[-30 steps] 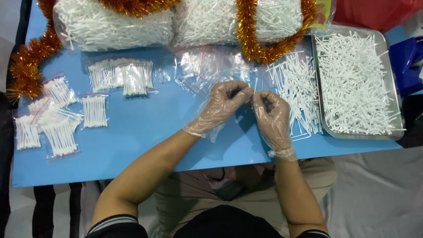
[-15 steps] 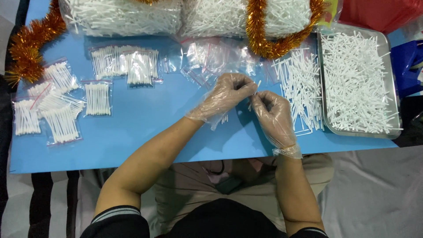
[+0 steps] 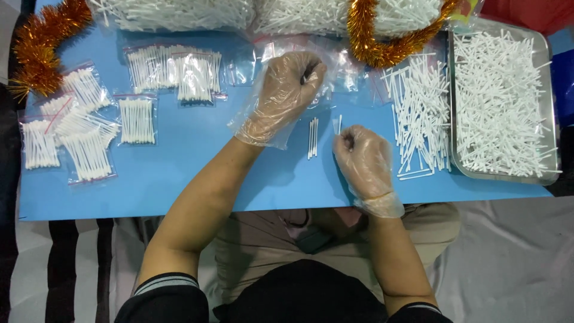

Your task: The person, wearing gloves, gathers cotton swabs from a tray and table and places them into small plastic bags.

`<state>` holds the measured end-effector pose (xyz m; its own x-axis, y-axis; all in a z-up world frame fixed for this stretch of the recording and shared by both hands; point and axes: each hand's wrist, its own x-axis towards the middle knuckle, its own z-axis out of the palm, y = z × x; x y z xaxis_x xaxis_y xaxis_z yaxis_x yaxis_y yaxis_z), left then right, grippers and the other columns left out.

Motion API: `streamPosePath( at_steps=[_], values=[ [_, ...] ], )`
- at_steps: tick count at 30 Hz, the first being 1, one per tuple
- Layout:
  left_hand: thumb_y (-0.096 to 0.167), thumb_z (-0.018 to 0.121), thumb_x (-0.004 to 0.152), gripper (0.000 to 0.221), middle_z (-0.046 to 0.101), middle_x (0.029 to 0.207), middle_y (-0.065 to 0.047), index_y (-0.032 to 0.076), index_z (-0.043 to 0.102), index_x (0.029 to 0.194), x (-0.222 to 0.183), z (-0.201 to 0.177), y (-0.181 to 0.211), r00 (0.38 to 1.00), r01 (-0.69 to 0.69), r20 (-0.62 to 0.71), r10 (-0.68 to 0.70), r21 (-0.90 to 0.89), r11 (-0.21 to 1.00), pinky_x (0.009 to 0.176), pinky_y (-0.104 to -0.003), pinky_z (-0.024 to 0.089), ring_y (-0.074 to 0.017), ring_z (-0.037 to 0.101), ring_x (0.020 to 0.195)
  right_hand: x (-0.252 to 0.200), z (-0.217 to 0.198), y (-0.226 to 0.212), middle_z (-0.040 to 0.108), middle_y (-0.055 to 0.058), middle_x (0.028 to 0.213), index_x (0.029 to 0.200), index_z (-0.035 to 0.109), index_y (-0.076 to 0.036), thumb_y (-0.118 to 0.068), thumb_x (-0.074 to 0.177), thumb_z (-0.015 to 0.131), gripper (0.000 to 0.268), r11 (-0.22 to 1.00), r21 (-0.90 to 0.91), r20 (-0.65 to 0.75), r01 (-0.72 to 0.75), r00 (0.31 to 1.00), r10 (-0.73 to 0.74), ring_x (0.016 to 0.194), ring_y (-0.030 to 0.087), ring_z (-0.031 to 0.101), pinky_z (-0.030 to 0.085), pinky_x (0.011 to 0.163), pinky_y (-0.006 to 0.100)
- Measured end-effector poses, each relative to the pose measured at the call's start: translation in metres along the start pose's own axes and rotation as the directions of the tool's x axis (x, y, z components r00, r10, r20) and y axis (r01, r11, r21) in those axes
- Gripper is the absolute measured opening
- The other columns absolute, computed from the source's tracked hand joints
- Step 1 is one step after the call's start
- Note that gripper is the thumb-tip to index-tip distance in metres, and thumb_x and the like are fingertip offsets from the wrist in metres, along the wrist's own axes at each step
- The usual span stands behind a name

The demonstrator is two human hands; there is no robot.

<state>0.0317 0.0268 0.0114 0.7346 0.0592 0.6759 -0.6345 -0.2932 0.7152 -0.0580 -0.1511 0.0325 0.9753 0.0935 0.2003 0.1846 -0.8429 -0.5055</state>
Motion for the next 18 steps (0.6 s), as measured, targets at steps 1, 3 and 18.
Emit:
streamPosePath(
  at_steps=[1,3,18],
  values=[
    [0.002,0.067,0.084,0.006,0.059,0.063,-0.001,0.003,0.069,0.078,0.000,0.000,0.001,1.000,0.006,0.003,-0.006,-0.001,1.000,0.050,-0.027,0.044,-0.0117,0.047,0.053,-0.001,0.002,0.001,0.068,0.009,0.064,0.081,0.074,0.005,-0.010,0.085,0.071,0.016,1.000,0.000,0.005,-0.005,1.000,0.005,0.048,0.019,0.057,0.048,0.051,0.033],
    [0.004,0.066,0.084,0.006,0.062,0.065,-0.003,0.002,0.070,0.079,-0.001,-0.001,0.004,1.000,-0.026,0.014,0.025,0.102,0.994,0.051,-0.029,0.046,-0.0136,0.051,0.053,-0.002,0.007,0.002,0.070,0.008,0.066,0.091,0.075,0.001,-0.013,0.087,0.074,0.015,0.998,-0.064,-0.018,0.022,1.000,-0.024,0.050,0.021,0.061,0.051,0.053,0.034],
    [0.006,0.070,0.086,0.006,0.059,0.067,-0.002,0.004,0.067,0.080,-0.006,0.005,-0.005,0.994,-0.108,0.015,0.107,0.152,0.982,0.054,-0.030,0.044,-0.0146,0.048,0.056,-0.004,0.008,-0.019,0.077,0.011,0.079,0.099,0.078,0.003,-0.010,0.087,0.070,0.019,0.985,0.154,0.081,-0.075,0.995,0.063,0.059,0.017,0.067,0.055,0.059,0.029]
  ],
)
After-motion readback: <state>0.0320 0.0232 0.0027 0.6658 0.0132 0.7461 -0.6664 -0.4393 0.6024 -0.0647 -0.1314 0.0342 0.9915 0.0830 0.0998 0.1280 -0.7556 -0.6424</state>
